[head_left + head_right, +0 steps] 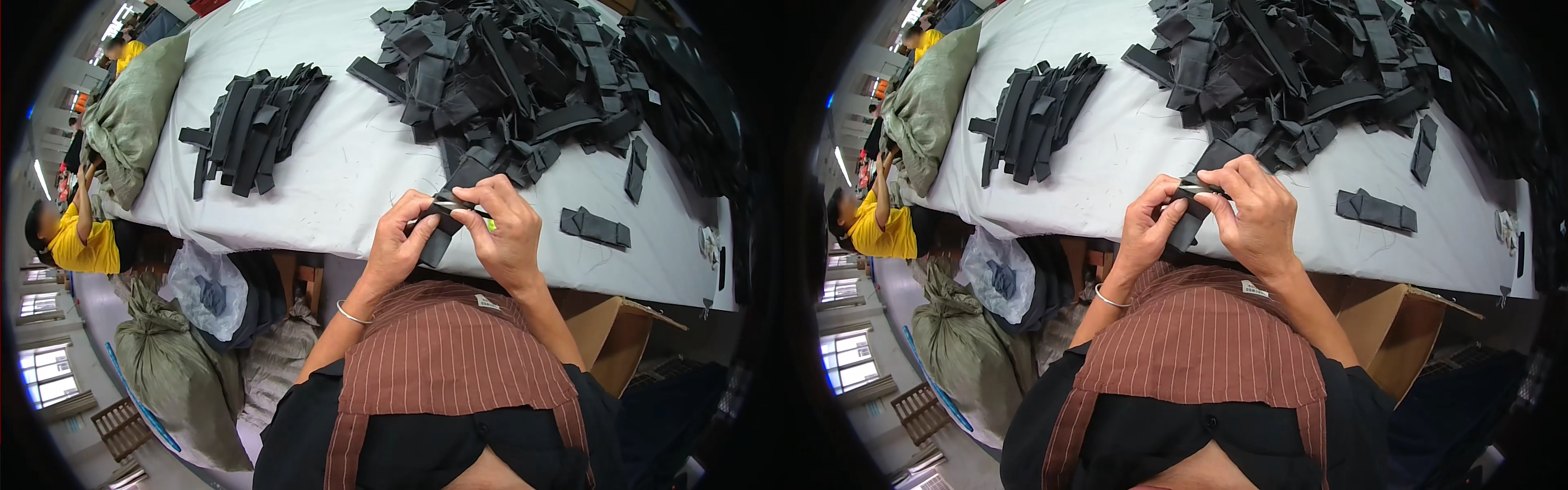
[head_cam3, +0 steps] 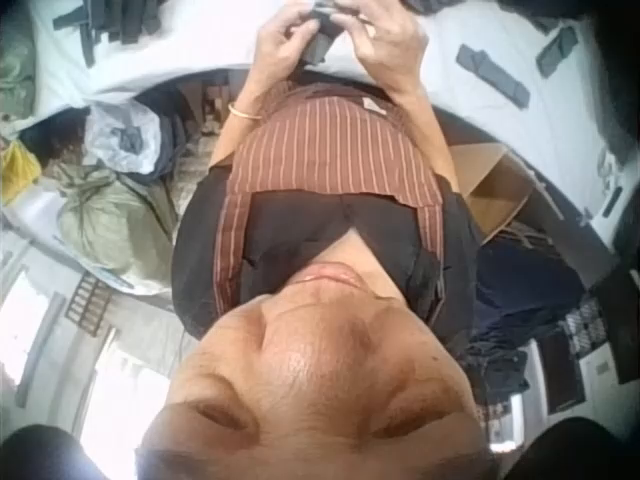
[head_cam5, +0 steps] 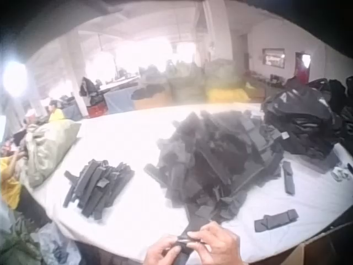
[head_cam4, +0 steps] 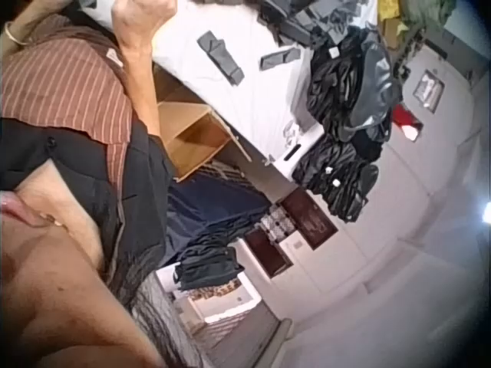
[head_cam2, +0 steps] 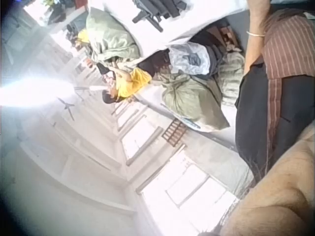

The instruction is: The recorder is inspecting and trimming loose threads from black fabric garment components at a workstation.

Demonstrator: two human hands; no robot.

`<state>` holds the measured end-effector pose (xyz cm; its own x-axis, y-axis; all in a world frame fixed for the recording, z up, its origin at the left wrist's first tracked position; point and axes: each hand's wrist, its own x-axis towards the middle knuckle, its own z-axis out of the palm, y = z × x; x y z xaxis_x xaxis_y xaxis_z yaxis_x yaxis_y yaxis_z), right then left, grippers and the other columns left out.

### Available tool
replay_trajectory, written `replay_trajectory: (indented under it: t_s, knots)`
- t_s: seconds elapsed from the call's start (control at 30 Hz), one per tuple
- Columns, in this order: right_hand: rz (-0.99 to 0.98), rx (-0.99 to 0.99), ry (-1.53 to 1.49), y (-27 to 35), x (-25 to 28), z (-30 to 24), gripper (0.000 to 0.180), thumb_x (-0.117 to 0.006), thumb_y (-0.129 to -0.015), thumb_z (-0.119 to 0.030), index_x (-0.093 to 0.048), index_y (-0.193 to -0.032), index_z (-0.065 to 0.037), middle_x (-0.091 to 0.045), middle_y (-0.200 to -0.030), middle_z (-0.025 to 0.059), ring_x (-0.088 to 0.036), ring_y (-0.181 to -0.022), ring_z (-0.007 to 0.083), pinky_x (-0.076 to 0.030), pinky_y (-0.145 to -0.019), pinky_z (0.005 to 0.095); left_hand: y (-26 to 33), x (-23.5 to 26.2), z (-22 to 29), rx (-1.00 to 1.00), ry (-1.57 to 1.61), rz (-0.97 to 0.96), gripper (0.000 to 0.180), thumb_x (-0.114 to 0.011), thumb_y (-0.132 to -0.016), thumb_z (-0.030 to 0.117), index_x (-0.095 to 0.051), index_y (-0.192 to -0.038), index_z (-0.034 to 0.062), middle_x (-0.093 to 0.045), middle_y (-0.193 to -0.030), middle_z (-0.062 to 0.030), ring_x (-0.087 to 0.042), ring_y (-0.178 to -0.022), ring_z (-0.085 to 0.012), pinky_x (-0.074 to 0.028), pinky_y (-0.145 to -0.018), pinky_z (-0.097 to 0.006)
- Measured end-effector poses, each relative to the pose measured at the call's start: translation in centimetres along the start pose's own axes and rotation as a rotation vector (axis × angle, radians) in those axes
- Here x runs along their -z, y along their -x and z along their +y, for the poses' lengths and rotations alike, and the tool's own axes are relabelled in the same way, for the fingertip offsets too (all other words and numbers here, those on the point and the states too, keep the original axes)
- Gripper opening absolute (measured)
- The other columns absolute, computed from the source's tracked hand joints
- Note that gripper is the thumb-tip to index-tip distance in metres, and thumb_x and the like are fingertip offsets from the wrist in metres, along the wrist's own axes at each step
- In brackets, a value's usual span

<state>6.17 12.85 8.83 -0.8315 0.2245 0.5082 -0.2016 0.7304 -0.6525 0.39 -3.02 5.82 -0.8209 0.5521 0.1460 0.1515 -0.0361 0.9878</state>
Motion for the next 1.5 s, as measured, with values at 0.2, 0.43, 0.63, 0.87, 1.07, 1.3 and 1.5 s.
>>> replay_trajectory:
  t_s: [0.2, 0.43, 0.63, 0.87, 1.07, 1.3, 1.5]
  knots:
    - [0.000, 0.013, 0.018, 0.0, -0.1, 0.2, 0.016, -0.074, -0.072, -0.014, -0.068, -0.086, -0.011, -0.057, -0.075, 0.0002, -0.056, -0.061, 0.0196, -0.041, -0.057, 0.0319, -0.1, -0.1, 0.0, -0.014, -0.037, -0.006, 0.013, -0.057, -0.088, 0.003, -0.060, -0.099, -0.0019, -0.055, -0.091, -0.0062, -0.053, -0.083, -0.0140, -0.043, -0.070, -0.024]
    - [0.075, -0.248, -0.376, 0.5, 0.8, 1.7, 0.014, -0.072, -0.077, -0.007, -0.067, -0.090, -0.006, -0.057, -0.076, 0.0013, -0.053, -0.065, 0.0124, -0.042, -0.063, 0.0231, -0.3, 0.0, 0.4, -0.055, -0.040, -0.012, 0.012, -0.057, -0.088, 0.004, -0.061, -0.098, -0.0018, -0.056, -0.091, -0.0069, -0.053, -0.083, -0.0147, -0.043, -0.073, -0.025]
    - [0.180, -0.423, -0.495, -0.4, 0.5, 1.6, 0.021, -0.072, -0.080, -0.007, -0.061, -0.098, -0.003, -0.047, -0.074, -0.0041, -0.044, -0.068, 0.0058, -0.040, -0.063, 0.0195, -0.4, 0.0, 0.2, -0.116, -0.070, -0.023, 0.014, -0.059, -0.084, 0.000, -0.061, -0.098, -0.0018, -0.056, -0.093, -0.0093, -0.055, -0.083, -0.0195, -0.043, -0.074, -0.026]
    - [0.003, -0.045, -0.364, 0.0, 1.1, 0.3, 0.033, -0.056, -0.062, 0.019, -0.067, -0.086, -0.002, -0.058, -0.065, 0.0040, -0.055, -0.058, 0.0108, -0.042, -0.052, 0.0226, -0.5, 0.4, 0.6, -0.285, -0.541, 0.168, 0.021, -0.065, -0.079, 0.001, -0.062, -0.100, 0.0019, -0.049, -0.114, -0.0112, -0.049, -0.102, -0.0192, -0.042, -0.082, -0.028]
    - [-0.110, 0.150, -0.283, 1.3, -0.2, 1.1, 0.034, -0.061, -0.055, 0.014, -0.068, -0.081, -0.006, -0.069, -0.096, 0.0104, -0.064, -0.064, 0.0157, -0.046, -0.050, 0.0230, -1.0, 1.1, 0.1, 0.123, 0.302, 0.178, 0.028, -0.062, -0.084, -0.001, -0.057, -0.112, -0.0018, -0.052, -0.105, -0.0023, -0.050, -0.095, -0.0098, -0.044, -0.082, -0.023]
    - [-0.182, 0.233, -0.058, 1.5, -0.2, 1.3, 0.033, -0.063, -0.053, 0.011, -0.068, -0.079, -0.009, -0.068, -0.098, 0.0074, -0.064, -0.060, 0.0159, -0.046, -0.049, 0.0269, -1.5, 2.6, 0.1, 0.225, 0.453, 0.212, 0.044, -0.060, -0.086, 0.000, -0.045, -0.127, -0.0057, -0.057, -0.105, -0.0071, -0.055, -0.092, -0.0100, -0.046, -0.084, -0.025]
    - [-0.207, 0.242, 0.036, 1.4, -0.1, 0.9, 0.028, -0.065, -0.054, 0.007, -0.067, -0.075, -0.011, -0.068, -0.097, 0.0050, -0.063, -0.058, 0.0164, -0.044, -0.049, 0.0286, -1.9, 2.4, 1.0, 0.318, 0.717, 0.171, 0.034, -0.060, -0.089, 0.008, -0.050, -0.120, -0.0031, -0.059, -0.105, -0.0069, -0.059, -0.094, -0.0133, -0.048, -0.084, -0.030]
